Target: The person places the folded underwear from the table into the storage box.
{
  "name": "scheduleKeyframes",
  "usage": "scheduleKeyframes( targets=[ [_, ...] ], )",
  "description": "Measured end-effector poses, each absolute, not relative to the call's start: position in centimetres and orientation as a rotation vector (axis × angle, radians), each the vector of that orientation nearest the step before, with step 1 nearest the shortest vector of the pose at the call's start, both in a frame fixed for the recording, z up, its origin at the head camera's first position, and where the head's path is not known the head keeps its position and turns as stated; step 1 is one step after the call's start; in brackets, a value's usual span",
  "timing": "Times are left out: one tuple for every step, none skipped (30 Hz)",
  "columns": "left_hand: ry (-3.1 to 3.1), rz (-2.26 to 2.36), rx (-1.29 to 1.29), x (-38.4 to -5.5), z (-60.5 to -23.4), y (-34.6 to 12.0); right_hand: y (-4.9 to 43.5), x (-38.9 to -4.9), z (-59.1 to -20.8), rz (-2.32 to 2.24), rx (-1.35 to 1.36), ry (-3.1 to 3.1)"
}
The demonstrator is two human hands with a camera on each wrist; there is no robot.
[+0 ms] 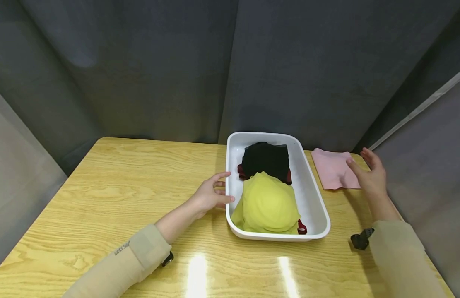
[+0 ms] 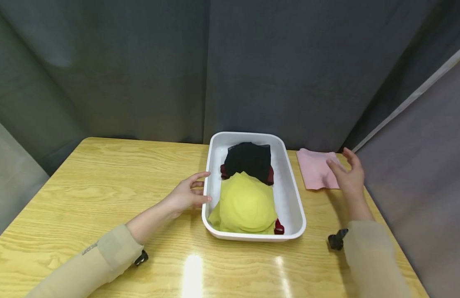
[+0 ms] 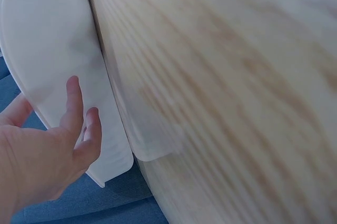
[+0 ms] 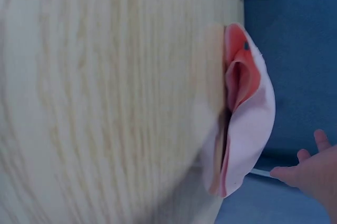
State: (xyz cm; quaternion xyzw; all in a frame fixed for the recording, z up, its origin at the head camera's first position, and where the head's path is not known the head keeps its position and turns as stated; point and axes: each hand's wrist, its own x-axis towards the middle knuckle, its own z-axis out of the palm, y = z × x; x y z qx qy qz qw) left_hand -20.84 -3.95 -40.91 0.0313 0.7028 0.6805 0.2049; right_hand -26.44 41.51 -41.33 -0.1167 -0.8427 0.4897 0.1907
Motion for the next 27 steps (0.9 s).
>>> scheduleKeyframes(
  targets=[
    [1.96,1.897,0.086,-20.8,-40.9,-4.0,41.6,-26.5,-41.4,1.39,-0.333,-2.366],
    [1.959,1.896,0.083,-20.8,-40.9,-3.9,41.7,-26.5,-41.6,1.401,-0.339,-2.369],
    [1.96,1.895,0.081,-20.8,-40.9,-4.0,41.8,-26.6,-41.6,1.402,-0.351,-2.378],
    [1.96,1.894,0.079,-20.8,-40.8,-4.0,41.9,-26.6,-41.7,1.409,-0.36,-2.385],
    [1.959,1.894,0.078,-20.8,-40.8,-4.0,41.9,-26.6,-41.8,1.417,-0.369,-2.39],
    [1.957,1.894,0.079,-20.8,-40.8,-4.0,42.0,-26.6,-41.8,1.422,-0.38,-2.394],
    [1.958,1.893,0.08,-20.8,-40.8,-4.0,42.0,-26.7,-41.9,1.425,-0.394,-2.398],
    [1.959,1.891,0.08,-20.8,-40.9,-4.0,42.1,-26.7,-42.0,1.428,-0.408,-2.403],
    [1.96,1.891,0.082,-20.8,-40.9,-4.0,42.2,-26.8,-42.1,1.43,-0.42,-2.406],
    [1.96,1.891,0.084,-20.8,-40.9,-4.0,42.3,-26.9,-42.3,1.428,-0.433,-2.409],
    [1.962,1.89,0.085,-20.8,-40.9,-4.0,42.5,-27.1,-42.5,1.422,-0.445,-2.411],
    [1.963,1.89,0.087,-20.8,-40.9,-4.0,42.8,-27.3,-42.8,1.417,-0.462,-2.42],
    [1.965,1.889,0.088,-20.8,-40.9,-4.0,43.2,-27.6,-43.2,1.414,-0.481,-2.424],
    [1.966,1.89,0.088,-20.8,-40.9,-4.0,43.7,-27.9,-43.7,1.408,-0.5,-2.428],
    [1.966,1.89,0.089,-20.8,-40.9,-4.0,44.2,-28.3,-44.4,1.4,-0.52,-2.434],
    [1.966,1.891,0.092,-20.8,-41.0,-4.0,44.9,-28.8,-45.1,1.396,-0.533,-2.439],
    [1.966,1.892,0.092,-20.9,-41.0,-4.0,45.5,-29.2,-45.7,1.401,-0.55,-2.439],
    [1.965,1.892,0.09,-20.9,-41.0,-4.0,46.0,-29.6,-46.3,1.412,-0.568,-2.44],
    [1.966,1.892,0.088,-20.8,-41.0,-4.0,46.7,-29.9,-46.8,1.419,-0.573,-2.441],
    [1.965,1.893,0.086,-20.8,-41.0,-4.0,47.0,-30.1,-47.2,1.422,-0.58,-2.442],
    [1.965,1.893,0.086,-20.8,-41.0,-4.0,47.1,-30.2,-47.3,1.435,-0.593,-2.442],
    [1.965,1.894,0.086,-20.9,-41.1,-4.1,47.0,-30.1,-47.2,1.44,-0.599,-2.442],
    [1.965,1.895,0.083,-20.8,-41.0,-4.1,46.8,-29.9,-47.0,1.449,-0.614,-2.441],
    [1.964,1.895,0.083,-20.8,-41.1,-4.1,46.5,-29.7,-46.7,1.457,-0.624,-2.446],
    [1.963,1.897,0.087,-20.9,-41.1,-4.1,46.1,-29.5,-46.3,1.462,-0.641,-2.45],
    [1.961,1.898,0.09,-20.9,-41.1,-4.0,45.6,-29.2,-45.8,1.461,-0.653,-2.455],
    [1.961,1.899,0.093,-20.9,-41.1,-4.0,45.2,-28.9,-45.4,1.464,-0.66,-2.465]
  ],
)
